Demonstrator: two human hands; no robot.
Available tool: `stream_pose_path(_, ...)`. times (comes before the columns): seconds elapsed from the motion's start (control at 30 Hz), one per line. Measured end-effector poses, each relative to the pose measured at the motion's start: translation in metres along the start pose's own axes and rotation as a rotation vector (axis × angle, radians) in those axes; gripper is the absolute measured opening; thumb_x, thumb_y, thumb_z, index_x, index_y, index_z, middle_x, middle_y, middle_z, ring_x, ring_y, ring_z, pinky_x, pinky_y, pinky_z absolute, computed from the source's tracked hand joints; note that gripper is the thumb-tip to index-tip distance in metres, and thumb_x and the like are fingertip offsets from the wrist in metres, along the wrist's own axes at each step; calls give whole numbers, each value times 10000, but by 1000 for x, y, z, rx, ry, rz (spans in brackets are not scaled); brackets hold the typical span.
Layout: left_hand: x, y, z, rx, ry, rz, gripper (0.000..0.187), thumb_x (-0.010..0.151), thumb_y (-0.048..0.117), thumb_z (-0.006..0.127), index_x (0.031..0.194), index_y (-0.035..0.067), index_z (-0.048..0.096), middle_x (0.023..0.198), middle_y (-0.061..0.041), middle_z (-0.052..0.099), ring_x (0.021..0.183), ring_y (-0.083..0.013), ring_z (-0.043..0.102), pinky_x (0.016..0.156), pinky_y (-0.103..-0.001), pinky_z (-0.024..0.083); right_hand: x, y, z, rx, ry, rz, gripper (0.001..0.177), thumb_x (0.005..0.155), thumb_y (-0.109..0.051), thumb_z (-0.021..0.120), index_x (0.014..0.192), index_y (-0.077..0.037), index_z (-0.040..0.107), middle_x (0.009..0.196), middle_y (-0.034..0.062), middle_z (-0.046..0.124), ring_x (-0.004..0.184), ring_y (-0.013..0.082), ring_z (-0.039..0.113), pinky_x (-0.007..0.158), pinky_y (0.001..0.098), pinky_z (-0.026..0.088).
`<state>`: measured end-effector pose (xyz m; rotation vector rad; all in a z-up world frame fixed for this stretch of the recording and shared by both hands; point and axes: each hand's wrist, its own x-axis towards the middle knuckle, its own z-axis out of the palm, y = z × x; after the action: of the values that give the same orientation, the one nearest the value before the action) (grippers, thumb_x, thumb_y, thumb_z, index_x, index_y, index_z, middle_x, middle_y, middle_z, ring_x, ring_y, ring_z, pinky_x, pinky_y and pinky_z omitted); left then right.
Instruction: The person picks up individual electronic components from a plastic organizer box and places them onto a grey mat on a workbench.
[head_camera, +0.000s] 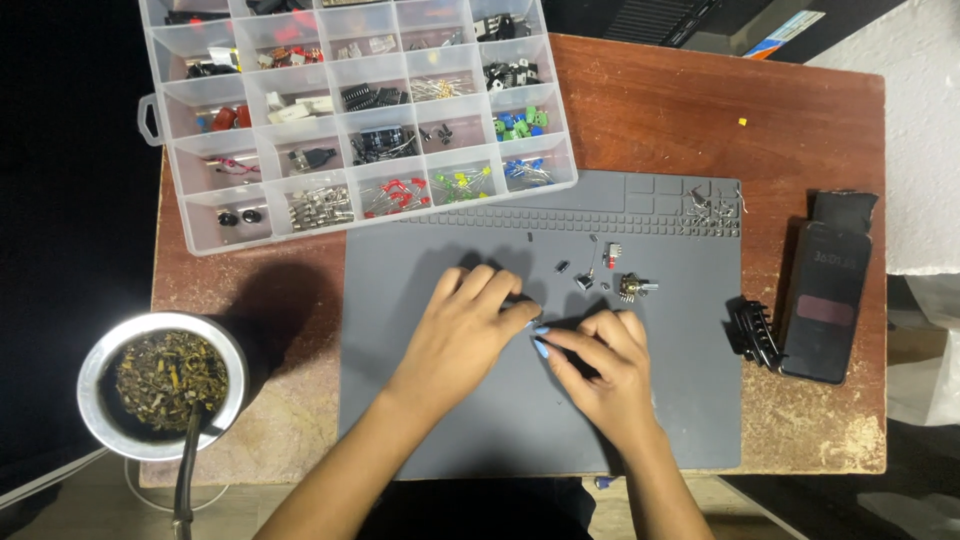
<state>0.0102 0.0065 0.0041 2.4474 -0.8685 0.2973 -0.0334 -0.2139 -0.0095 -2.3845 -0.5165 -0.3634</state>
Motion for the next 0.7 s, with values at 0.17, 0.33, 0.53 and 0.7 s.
stream_pose_path(0.17, -4, 0, 3, 32, 16, -12, 172, 905, 78, 635, 1023, 154, 734, 1065, -39, 608, 964, -254, 555, 827, -408, 418, 3, -5, -2, 52, 5, 43, 56, 930, -157, 801, 985, -160, 794, 844, -17, 572, 814, 182, 480, 803, 310, 399)
stream_pose_path(0.33, -6, 0, 6, 2, 93, -32, 26, 903, 97, 776, 923, 109, 764, 981, -60, 634, 974, -234, 586, 863, -392, 446, 7, -5, -1, 126, 62, 118, 288, 806, -86, 887, 1081, -145, 825, 755, 19, 574, 741, 224, 521, 737, 349, 490)
stream_pose_path(0.53, -6, 5, 1, -27, 99, -16, 115, 920, 90, 725, 987, 153, 793, 1031, -57, 626, 989, -243, 573, 894, -399, 445, 3, -2, 4, 87, 68, 105, 234, 818, -69, 875, 1032, -155, 839, 749, 12, 569, 729, 208, 506, 730, 335, 480)
stream_pose_path(0.7, -8, 3, 1, -29, 98, -32, 137, 940, 69, 699, 972, 161, 795, 1017, -44, 611, 969, -227, 568, 876, -386, 439, 6, -7, 2, 115, 79, 130, 227, 812, -53, 882, 1016, -141, 837, 742, 7, 577, 720, 200, 506, 719, 332, 484)
